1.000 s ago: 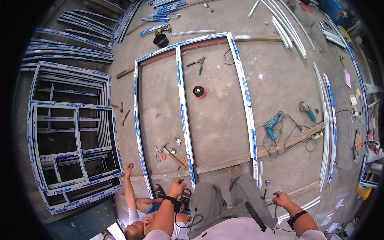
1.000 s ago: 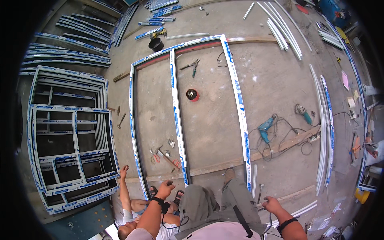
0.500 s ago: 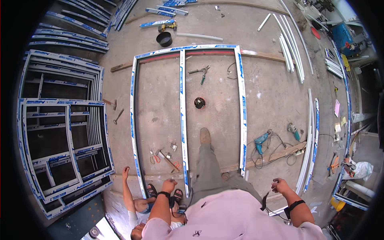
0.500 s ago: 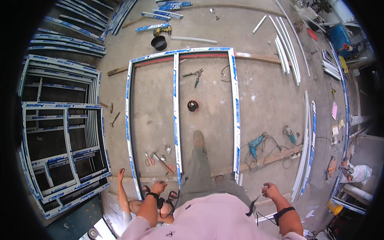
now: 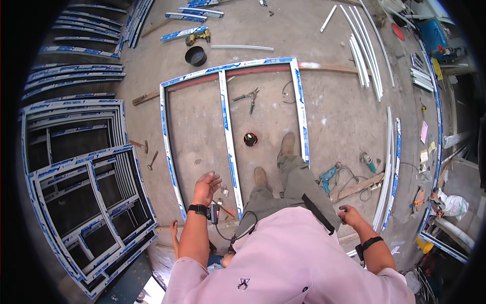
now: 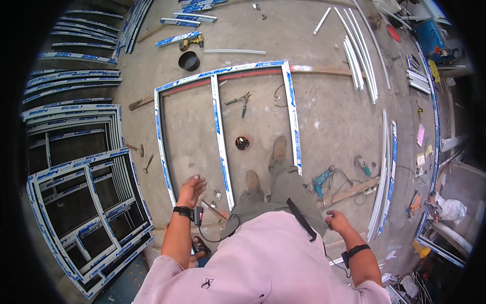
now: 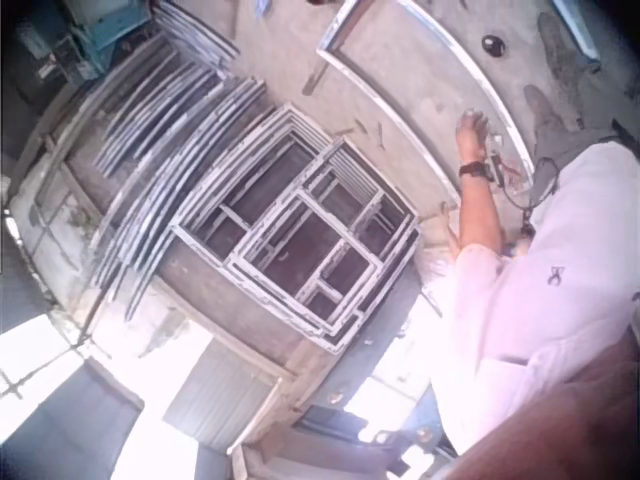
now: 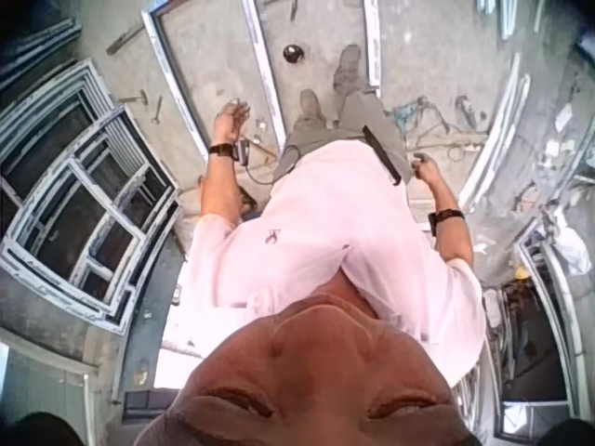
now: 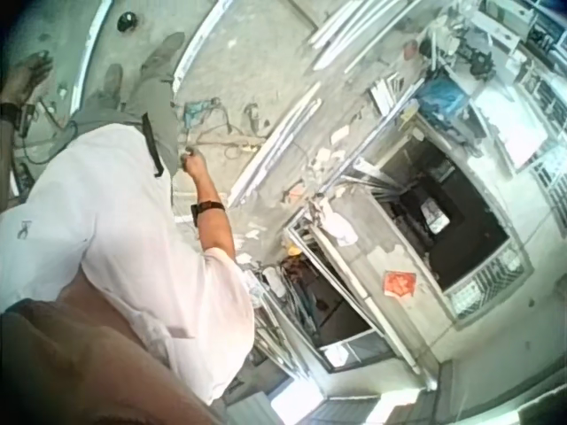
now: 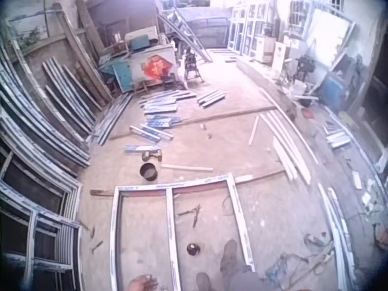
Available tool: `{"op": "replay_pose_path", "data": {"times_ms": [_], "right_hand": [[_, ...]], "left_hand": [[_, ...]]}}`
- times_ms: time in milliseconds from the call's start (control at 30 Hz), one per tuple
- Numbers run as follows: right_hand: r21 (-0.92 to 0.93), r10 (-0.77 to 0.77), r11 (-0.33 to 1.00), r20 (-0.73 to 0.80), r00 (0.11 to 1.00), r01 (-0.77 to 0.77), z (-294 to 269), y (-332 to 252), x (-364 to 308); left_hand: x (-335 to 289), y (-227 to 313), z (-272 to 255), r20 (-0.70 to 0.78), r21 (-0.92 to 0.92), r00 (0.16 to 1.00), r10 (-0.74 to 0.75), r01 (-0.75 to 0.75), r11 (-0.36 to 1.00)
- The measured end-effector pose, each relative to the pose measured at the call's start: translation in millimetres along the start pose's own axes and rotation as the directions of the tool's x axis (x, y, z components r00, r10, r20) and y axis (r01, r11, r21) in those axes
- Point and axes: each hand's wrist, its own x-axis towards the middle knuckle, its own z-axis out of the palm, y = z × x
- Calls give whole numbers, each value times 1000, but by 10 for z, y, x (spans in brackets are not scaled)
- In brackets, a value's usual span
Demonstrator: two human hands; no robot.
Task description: Assemble metal window or door frames by joining aluminum extrusions and attaching hardware.
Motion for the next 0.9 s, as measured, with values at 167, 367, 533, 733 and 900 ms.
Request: {"op": "replay_pose_path", "data": {"times_ms": [167,367,533,733,900], "right_hand": [[-62,4,998,69,998,1,-430,-613,538],[41,-161,986,-50,986,163,-1385,-1901,959],[4,-234,972,-138,962,237,-2030,-2678,1209],[-31,-148,989,-157,976,145,-2136,-3281,1291],[-110,-100,990,-107,989,88,-2239,-3981,1218]], "left_hand": [[339,253,371,-32,678,994,103,-54,733],[540,388,605,-114,759,989,97,24,651],[559,981,1409,-121,532,993,16,51,845],[1281,1331,1726,-60,741,998,-37,69,667],[1939,1804,1927,-105,727,994,9,70,683]]}}
